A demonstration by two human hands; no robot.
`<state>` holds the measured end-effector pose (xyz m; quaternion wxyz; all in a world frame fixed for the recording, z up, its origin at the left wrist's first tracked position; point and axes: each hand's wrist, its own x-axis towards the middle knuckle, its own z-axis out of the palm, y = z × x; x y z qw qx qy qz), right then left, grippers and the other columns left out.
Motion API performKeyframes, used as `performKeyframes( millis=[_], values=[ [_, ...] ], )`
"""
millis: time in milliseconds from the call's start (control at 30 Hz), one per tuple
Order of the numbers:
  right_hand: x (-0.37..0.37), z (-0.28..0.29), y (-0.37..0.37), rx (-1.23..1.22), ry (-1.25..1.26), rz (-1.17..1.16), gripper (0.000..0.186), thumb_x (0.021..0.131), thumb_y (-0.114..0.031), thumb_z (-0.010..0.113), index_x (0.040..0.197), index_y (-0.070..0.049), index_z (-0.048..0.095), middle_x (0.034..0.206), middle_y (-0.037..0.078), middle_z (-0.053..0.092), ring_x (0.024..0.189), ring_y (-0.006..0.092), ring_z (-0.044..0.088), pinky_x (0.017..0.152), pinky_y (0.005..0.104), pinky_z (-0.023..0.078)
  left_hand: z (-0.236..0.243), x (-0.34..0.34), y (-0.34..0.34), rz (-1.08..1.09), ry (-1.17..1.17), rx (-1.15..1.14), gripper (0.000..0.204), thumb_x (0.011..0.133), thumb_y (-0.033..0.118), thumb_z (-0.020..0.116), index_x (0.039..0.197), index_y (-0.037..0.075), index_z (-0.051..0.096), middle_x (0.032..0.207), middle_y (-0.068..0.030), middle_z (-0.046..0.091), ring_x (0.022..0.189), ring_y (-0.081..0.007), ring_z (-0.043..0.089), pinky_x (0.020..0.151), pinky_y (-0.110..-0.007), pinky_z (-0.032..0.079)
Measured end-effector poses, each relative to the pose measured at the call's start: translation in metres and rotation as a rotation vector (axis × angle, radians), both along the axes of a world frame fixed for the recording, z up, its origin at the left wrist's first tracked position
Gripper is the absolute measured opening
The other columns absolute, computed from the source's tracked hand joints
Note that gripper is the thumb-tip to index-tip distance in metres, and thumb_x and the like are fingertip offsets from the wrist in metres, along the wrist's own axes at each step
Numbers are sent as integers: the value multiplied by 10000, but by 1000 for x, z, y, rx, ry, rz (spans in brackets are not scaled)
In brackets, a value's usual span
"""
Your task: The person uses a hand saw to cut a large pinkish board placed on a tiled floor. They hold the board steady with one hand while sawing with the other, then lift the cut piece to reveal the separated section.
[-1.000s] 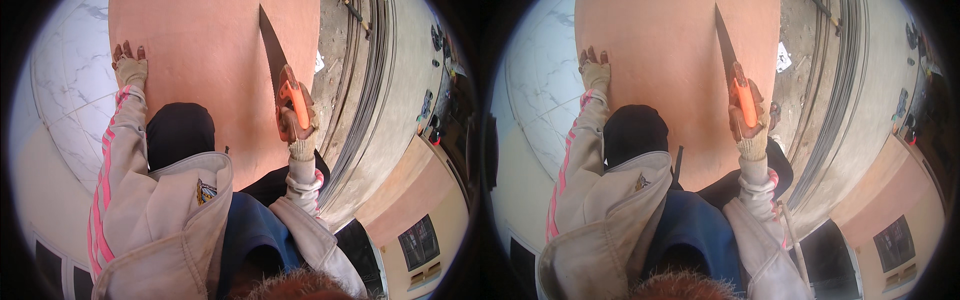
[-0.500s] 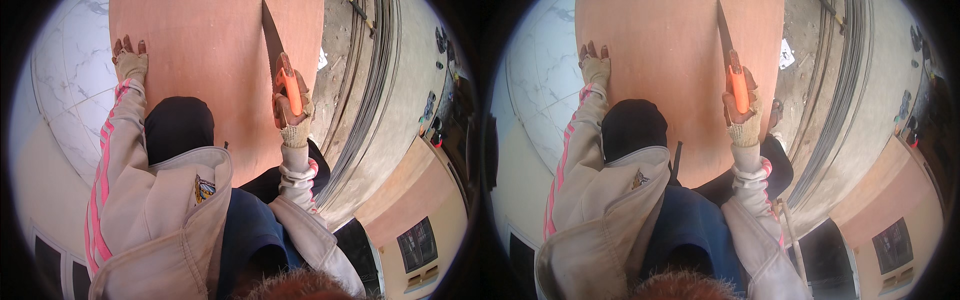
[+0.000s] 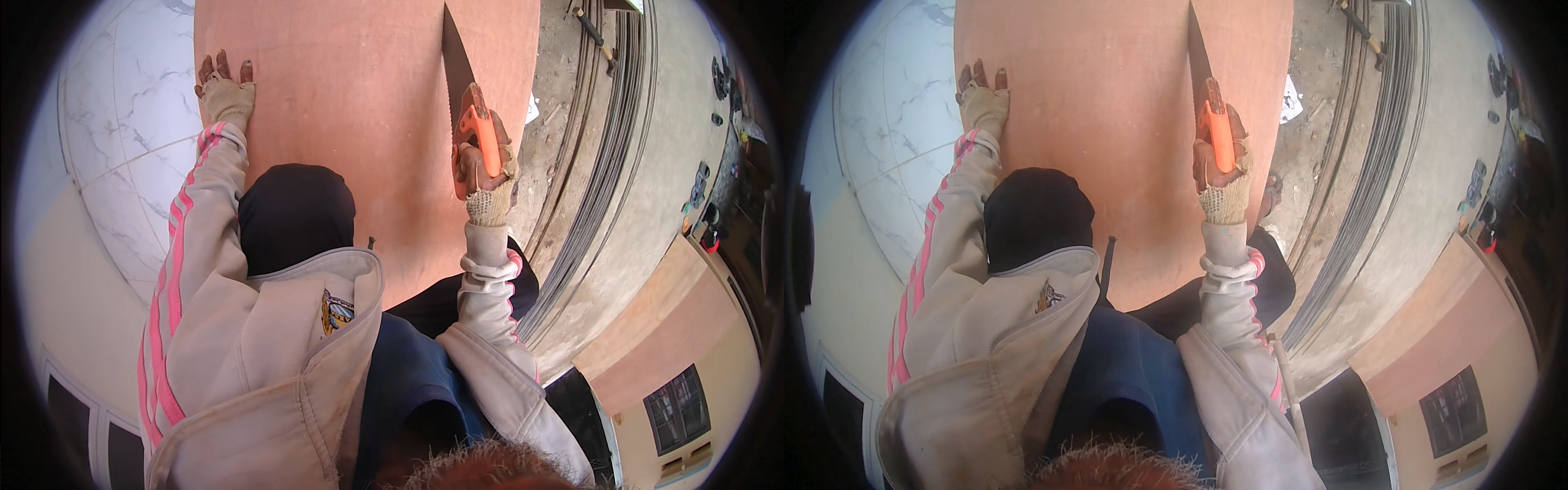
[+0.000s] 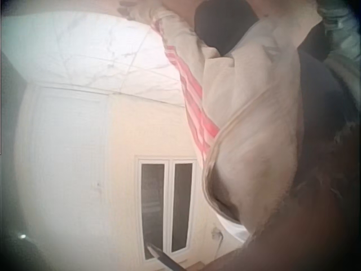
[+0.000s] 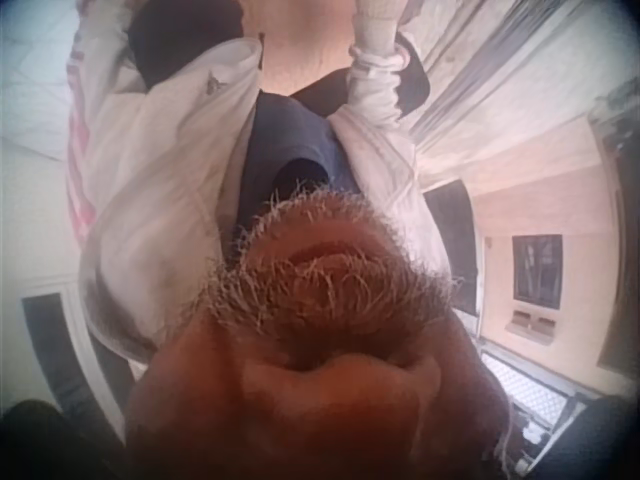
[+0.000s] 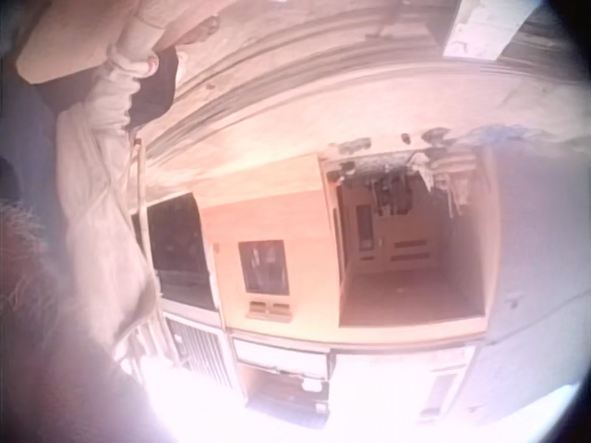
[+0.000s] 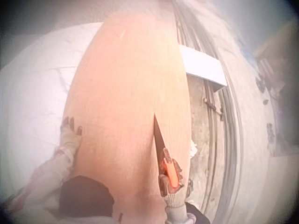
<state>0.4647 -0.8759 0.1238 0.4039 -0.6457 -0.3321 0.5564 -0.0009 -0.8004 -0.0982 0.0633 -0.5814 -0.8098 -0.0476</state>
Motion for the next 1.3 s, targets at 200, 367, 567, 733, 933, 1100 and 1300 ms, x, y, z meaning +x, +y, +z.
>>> performKeyframes(
  millis=[200,367,567,733,933,1100,1300],
  values=[
    [17,69,-136,14,388,-87,783,862,116,511,1603,-82,354,1663,142,359,1502,255,423,1260,412,324,7,-9,-8,-2,21,31,735,968,622,566,1571,210,478,1646,-128,377,1542,-308,302,1224,-609,211],
    [-5,22,-18,-118,-41,23,535,889,19,584,1416,-28,505,1072,37,579,820,104,482,701,277,400,2,0,-2,7,37,3,738,977,634,543,1575,208,470,1647,-131,375,1541,-309,303,1226,-602,213],
    [13,33,-51,-143,-43,73,608,900,44,604,1490,-51,493,1218,92,641,1008,147,638,854,279,528,3,-7,0,11,34,-19,754,972,652,537,1581,214,465,1654,-129,369,1550,-302,290,1232,-597,205],
    [14,70,-131,-90,300,-110,769,866,112,519,1600,-48,356,1608,162,420,1486,260,440,1233,403,369,9,-8,-8,8,31,21,754,966,650,548,1577,215,470,1652,-119,373,1549,-287,292,1233,-595,201],
    [-5,8,9,-97,8,58,344,900,-20,587,1243,-53,595,836,-32,570,593,47,497,505,212,390,1,6,-4,20,-15,11,756,965,647,551,1577,212,470,1643,-117,383,1551,-289,286,1230,-603,201],
    [12,42,-84,-128,57,0,556,883,49,539,1427,-59,507,1180,51,571,944,134,535,791,280,428,9,-12,4,6,32,22,751,964,637,561,1576,209,474,1642,-121,383,1547,-293,296,1229,-603,201],
    [17,40,-121,-135,203,-101,715,873,97,517,1562,-58,404,1464,125,555,1326,207,580,1121,342,486,10,-12,-10,10,55,10,747,962,626,571,1576,211,475,1641,-127,384,1545,-306,301,1232,-593,204]
  ],
)
